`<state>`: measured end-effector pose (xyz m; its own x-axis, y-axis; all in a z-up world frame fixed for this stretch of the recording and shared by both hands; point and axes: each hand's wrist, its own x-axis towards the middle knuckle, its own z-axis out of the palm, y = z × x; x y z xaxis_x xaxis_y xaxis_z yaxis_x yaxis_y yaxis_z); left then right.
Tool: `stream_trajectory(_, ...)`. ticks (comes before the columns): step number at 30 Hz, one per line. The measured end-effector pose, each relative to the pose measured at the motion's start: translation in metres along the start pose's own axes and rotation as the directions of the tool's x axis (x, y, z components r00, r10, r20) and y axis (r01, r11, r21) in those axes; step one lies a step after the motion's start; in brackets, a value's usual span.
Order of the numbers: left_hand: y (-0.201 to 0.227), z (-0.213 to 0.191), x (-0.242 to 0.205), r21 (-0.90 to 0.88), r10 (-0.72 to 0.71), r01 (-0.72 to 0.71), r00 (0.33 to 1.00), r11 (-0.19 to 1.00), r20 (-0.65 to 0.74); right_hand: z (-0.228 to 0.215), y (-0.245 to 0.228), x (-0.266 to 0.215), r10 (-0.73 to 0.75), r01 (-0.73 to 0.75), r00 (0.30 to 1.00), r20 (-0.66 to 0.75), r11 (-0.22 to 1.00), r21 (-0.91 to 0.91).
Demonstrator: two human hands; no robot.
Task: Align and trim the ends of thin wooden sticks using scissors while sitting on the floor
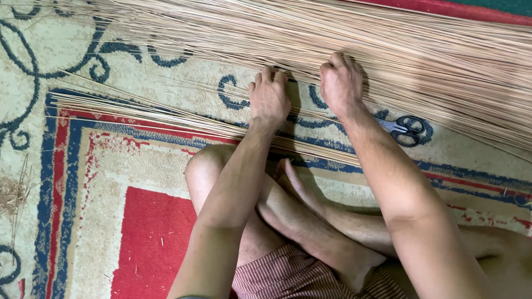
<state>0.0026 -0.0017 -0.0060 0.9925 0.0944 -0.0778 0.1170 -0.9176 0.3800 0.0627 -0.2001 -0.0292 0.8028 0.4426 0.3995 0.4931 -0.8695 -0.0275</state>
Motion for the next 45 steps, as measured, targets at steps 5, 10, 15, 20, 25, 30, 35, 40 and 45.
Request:
stream_trajectory(5, 0.003, -0.006, -0.003, -0.004, 0.03, -0.03, 0.998, 1.0, -0.063, 0.003, 0.001, -0.002, -0.017, 0.017, 1.0, -0.02, 1.0, 0.007)
stream_trajectory(10, 0.013, -0.013, -0.007, -0.037, 0.171, -0.189, 0.945, 0.981, -0.28, -0.041, -0.002, -0.003, -0.023, 0.024, 1.0, -0.012, 0.999, 0.04)
stream_trajectory(15, 0.036, -0.046, -0.034, -0.009, 0.393, -0.435, 0.821, 0.9, -0.414, -0.087, 0.001, -0.018, -0.043, 0.044, 0.999, -0.011, 0.994, 0.098)
stream_trajectory(20, 0.06, -0.062, -0.065, 0.091, 0.522, -0.545, 0.724, 0.834, -0.45, -0.129, -0.007, -0.044, -0.043, 0.052, 0.997, -0.067, 0.989, 0.137)
stream_trajectory(25, 0.077, -0.058, -0.097, 0.141, 0.567, -0.566, 0.709, 0.812, -0.419, -0.188, -0.025, -0.069, -0.063, 0.083, 0.992, -0.111, 0.978, 0.19)
stream_trajectory(30, 0.077, -0.074, -0.118, 0.181, 0.627, -0.617, 0.655, 0.766, -0.422, -0.229, -0.007, -0.108, -0.084, 0.076, 0.996, 0.024, 0.97, 0.231)
stream_trajectory(35, 0.039, -0.069, -0.117, 0.236, 0.607, -0.56, 0.713, 0.794, -0.352, -0.221, 0.055, -0.172, -0.004, -0.011, 0.996, 0.084, 0.983, 0.181)
stream_trajectory(40, 0.062, -0.068, -0.131, 0.261, 0.678, -0.627, 0.656, 0.734, -0.331, -0.234, 0.054, -0.191, 0.068, -0.079, 0.992, 0.105, 0.991, 0.11)
stream_trajectory(45, 0.143, -0.058, -0.168, 0.203, 0.743, -0.719, 0.607, 0.665, -0.283, -0.226, 0.016, -0.189, 0.034, -0.046, 0.996, 0.077, 0.986, 0.16)
